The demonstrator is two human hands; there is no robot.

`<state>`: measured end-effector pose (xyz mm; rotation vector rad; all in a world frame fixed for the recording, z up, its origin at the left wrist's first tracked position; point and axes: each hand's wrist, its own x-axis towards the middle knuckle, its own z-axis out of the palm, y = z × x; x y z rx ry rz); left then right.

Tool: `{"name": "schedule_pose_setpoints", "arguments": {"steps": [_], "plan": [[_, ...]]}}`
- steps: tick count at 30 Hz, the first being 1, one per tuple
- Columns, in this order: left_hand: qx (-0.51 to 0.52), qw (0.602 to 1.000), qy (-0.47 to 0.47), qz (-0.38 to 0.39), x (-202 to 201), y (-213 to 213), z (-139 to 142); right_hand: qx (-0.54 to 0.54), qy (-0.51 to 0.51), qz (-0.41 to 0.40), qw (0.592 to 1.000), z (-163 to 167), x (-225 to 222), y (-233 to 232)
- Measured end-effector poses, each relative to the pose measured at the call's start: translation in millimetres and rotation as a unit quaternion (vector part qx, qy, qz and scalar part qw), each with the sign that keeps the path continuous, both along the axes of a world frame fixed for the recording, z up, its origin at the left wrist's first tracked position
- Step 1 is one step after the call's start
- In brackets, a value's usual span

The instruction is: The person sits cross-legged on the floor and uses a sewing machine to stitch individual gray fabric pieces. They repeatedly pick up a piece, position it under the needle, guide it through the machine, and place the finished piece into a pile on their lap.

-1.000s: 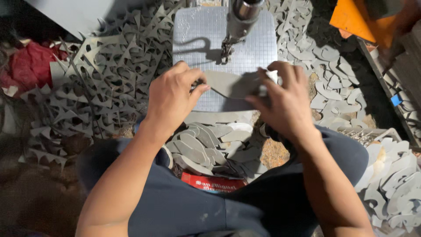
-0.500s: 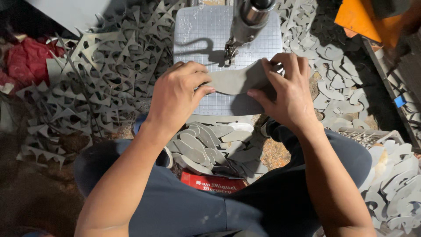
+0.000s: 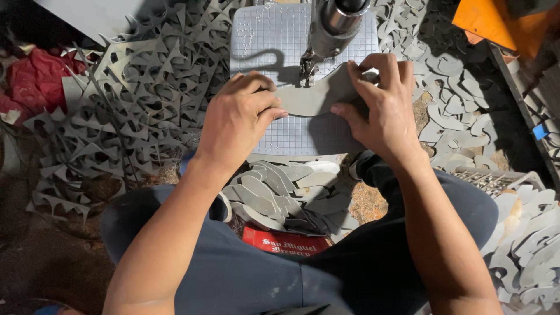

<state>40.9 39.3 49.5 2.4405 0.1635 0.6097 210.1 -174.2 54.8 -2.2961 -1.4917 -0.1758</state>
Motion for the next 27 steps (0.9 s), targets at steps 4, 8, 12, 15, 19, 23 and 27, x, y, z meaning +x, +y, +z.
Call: {"name": "schedule_pose_setpoints", "arguments": {"steps": [4,8,12,15,19,23,27], "plan": [[0.002,1.0,-0.002,0.001,0.5,0.7,-0.3,0.002,-0.002,-0.001,1.0,-0.2,0.7,0.7],[-0.002,1.0,-0.006,0.003,1.7,0.8,-0.9,0.0,-0.011,-0.002,1.0,-1.4,1.5,1.5],[-0.006,1.0,-0.007,0.008,2.1,0.6,-1.6,0.003,-0.011,-0.003,1.0,-2.6,2.0,1.3],[-0.004,1.0,-0.017,0.009,2.3,0.8,-3.2,0.006,-0.003,-0.01,1.0,-3.6,2.0,1.6],[-0.005,1.0,-0.027,0.011,3.7,2.0,-7.1,0.008,-0.005,-0.015,1.0,-4.6,2.8,3.2],[-0.008,0.999,-0.034,0.009,6.2,4.8,-10.7,0.015,-0.01,-0.021,1.0,-6.4,2.1,3.9],[-0.001,0.999,-0.035,0.012,8.2,6.9,-13.2,0.023,-0.015,-0.026,0.999,-8.7,1.6,4.1]]}}
